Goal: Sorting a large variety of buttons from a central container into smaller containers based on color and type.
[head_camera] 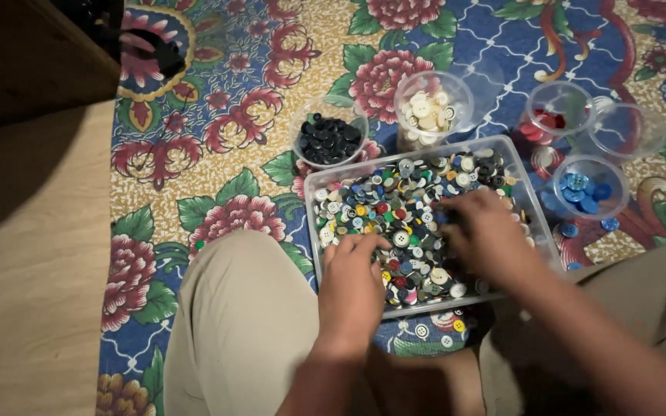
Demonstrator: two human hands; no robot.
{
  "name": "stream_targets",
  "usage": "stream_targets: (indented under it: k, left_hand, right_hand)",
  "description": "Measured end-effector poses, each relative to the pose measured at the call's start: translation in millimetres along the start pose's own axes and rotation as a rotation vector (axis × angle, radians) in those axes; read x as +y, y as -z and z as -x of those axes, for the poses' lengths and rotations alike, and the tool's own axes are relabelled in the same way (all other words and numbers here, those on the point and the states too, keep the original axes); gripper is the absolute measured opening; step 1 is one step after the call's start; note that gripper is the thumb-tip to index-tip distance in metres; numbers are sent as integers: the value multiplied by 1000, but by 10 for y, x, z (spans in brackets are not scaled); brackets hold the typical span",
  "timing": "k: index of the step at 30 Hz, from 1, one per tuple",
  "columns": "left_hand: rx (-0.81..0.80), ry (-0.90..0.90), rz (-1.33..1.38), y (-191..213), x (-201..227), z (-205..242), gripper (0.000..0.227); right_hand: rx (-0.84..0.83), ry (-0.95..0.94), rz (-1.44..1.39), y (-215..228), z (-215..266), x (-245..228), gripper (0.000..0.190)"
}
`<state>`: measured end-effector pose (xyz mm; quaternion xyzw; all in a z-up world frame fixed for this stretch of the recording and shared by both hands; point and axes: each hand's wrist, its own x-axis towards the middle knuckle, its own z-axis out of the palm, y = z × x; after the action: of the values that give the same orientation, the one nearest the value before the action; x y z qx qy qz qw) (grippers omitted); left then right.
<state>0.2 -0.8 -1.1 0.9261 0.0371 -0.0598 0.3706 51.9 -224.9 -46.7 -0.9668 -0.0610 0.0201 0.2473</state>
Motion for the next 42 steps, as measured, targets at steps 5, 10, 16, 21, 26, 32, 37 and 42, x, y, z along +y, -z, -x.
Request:
stream_targets:
  k: [5,10,16,21,26,32,37,42]
  left_hand:
    - [54,-24,1,-19,-28,-35,40]
    - [-113,49,78,190,124,-85,34]
    - [-28,-38,64,83,74,-112,37]
    - [-77,-24,16,86,160,-156,38]
    - [74,-266,-7,-181,171,-211,32]
    - [-94,-446,-54,-582,651,-382,22]
    - [-206,-440,-217,-1111,1139,-504,21]
    - [247,130,-735,-2431,493,-51,53]
  right_hand:
    - [-23,184,-51,-209,277,-418,55]
    - [-338,183,-19,281,279,-580,65]
    - [-224,-39,91,450,-20,-57,50]
    - [-191,-289,207,-99,-3,28,53]
    - [-107,-76,-75,-32,296,-632,49]
    - [84,128,-51,-226,369,-537,48]
    - [428,315,-147,-978,444,-220,47]
    - [500,340,-181,-1325,496,41,51]
